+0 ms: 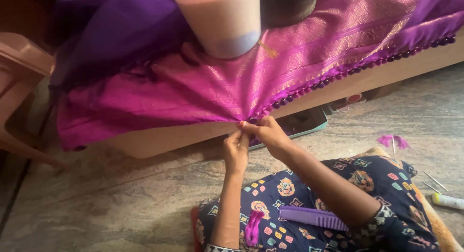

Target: Attaching tassels to the edge of a pink and purple saree.

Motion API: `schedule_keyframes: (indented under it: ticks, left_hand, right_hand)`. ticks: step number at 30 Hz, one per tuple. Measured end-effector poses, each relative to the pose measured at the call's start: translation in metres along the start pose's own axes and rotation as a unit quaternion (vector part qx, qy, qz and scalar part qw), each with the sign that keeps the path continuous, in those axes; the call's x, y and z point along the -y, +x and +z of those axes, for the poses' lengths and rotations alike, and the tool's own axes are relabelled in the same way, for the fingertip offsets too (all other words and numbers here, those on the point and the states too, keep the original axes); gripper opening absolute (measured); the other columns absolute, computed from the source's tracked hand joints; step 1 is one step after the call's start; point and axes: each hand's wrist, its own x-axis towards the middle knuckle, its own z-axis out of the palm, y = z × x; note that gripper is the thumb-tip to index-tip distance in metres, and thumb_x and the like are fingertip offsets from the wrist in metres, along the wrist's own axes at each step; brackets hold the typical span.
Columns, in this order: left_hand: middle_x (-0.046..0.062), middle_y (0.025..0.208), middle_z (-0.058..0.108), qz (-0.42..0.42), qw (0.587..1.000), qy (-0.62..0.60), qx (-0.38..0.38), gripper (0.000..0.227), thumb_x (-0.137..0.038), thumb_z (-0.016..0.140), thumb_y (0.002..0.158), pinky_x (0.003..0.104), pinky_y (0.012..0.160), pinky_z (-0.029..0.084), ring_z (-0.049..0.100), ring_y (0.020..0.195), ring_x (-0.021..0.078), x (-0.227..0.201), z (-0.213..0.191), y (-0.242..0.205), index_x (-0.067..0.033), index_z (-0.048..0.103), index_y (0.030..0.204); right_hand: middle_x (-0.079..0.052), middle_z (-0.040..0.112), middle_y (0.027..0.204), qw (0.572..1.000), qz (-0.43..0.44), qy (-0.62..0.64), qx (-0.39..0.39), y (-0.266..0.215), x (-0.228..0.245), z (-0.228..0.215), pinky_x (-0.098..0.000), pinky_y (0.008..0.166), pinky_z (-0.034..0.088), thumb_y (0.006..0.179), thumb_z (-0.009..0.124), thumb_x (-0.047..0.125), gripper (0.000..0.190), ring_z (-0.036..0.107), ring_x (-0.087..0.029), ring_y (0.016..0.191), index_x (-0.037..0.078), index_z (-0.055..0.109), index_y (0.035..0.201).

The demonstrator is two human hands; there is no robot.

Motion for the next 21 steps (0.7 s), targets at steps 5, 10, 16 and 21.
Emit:
schedule_keyframes:
  ticks: [5, 10, 16, 21]
  left_hand:
    - [0.008, 0.094, 0.073, -0.056, 0.975, 0.213, -0.016, 0.023, -0.016, 0.063, 0.098, 0.035, 0.082, 0.056, 0.071, 0.091, 0.0161, 0.028, 0.001, 0.008, 0.0024, 0.076, 0.106]
    - [0.002, 0.107, 0.067, -0.131, 0.969, -0.198, 0.061, 0.039, -0.006, 0.061, 0.080, 0.028, 0.086, 0.052, 0.064, 0.095, 0.0116, 0.028, -0.011, 0.019, -0.0084, 0.070, 0.117]
    - [0.003, 0.087, 0.071, -0.187, 0.955, -0.218, 0.079, 0.021, -0.023, 0.067, 0.097, 0.024, 0.066, 0.046, 0.062, 0.077, 0.0107, -0.008, -0.022, 0.026, -0.0025, 0.074, 0.095]
    - [0.001, 0.083, 0.069, -0.150, 0.985, -0.079, -0.009, 0.023, -0.023, 0.068, 0.098, 0.029, 0.066, 0.046, 0.059, 0.076, 0.0120, 0.003, -0.002, 0.023, -0.0022, 0.077, 0.100]
  right_hand:
    - [-0.005, 0.074, 0.078, 0.996, -0.025, -0.036, -0.076, -0.001, -0.025, 0.010, -0.0281, 0.060, 0.047, 0.097, 0.070, 0.017, 0.020, 0.061, -0.012, 0.067, -0.001, 0.078, 0.097]
    - [-0.002, 0.077, 0.090, 0.993, -0.097, -0.022, -0.069, -0.002, -0.035, 0.004, -0.0254, 0.077, 0.053, 0.097, 0.067, 0.017, 0.020, 0.067, -0.008, 0.084, 0.000, 0.078, 0.100]
    - [0.000, 0.075, 0.096, 0.997, -0.076, 0.003, -0.034, -0.005, -0.027, 0.006, -0.0254, 0.081, 0.050, 0.099, 0.066, 0.018, 0.021, 0.062, -0.006, 0.089, 0.002, 0.076, 0.109]
    - [-0.002, 0.075, 0.095, 0.997, -0.063, -0.029, -0.025, -0.008, -0.034, -0.004, -0.0264, 0.083, 0.052, 0.099, 0.067, 0.016, 0.021, 0.065, -0.010, 0.091, -0.002, 0.074, 0.107]
